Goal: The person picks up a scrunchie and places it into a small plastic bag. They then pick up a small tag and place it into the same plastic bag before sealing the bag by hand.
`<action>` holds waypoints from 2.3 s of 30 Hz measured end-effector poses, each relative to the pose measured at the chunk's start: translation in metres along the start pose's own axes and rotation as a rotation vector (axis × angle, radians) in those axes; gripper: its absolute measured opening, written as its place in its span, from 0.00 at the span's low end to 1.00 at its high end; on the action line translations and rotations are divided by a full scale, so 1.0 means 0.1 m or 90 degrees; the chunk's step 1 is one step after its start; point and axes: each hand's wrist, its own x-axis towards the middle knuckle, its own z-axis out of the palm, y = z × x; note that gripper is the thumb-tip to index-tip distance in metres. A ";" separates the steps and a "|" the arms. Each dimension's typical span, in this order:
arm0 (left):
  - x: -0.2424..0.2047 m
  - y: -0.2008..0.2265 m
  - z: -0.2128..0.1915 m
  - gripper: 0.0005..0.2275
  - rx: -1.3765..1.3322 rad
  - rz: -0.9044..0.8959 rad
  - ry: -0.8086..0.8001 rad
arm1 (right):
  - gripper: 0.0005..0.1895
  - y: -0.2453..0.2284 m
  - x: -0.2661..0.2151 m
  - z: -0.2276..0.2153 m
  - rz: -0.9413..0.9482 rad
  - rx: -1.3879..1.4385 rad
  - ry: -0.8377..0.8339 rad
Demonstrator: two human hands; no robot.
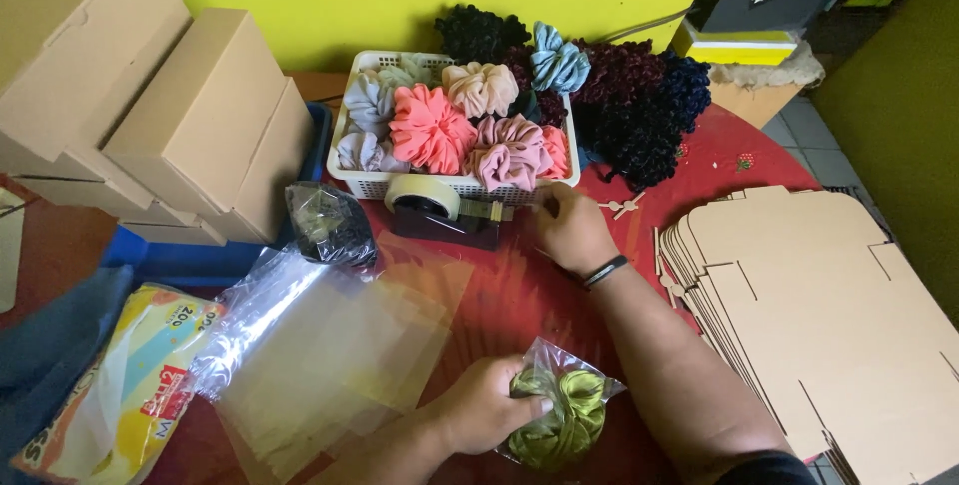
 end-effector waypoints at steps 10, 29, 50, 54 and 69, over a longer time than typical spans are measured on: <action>-0.05 0.11 -0.01 0.11 -0.009 -0.033 0.002 | 0.07 0.11 0.07 0.52 0.279 0.705 -0.149; -0.02 -0.03 -0.04 0.08 -0.065 0.028 0.044 | 0.05 0.24 -0.16 -0.09 0.287 0.739 -0.194; -0.16 -0.04 0.08 0.08 -0.038 0.049 0.184 | 0.24 -0.10 -1.84 -1.27 0.057 -0.169 -0.232; -0.19 0.00 0.10 0.08 -0.051 0.055 0.200 | 0.07 0.08 -1.95 -1.22 0.031 0.023 -0.165; -0.12 -0.07 0.07 0.08 -0.054 0.073 0.191 | 0.03 0.12 -2.19 -0.93 0.004 0.370 -0.162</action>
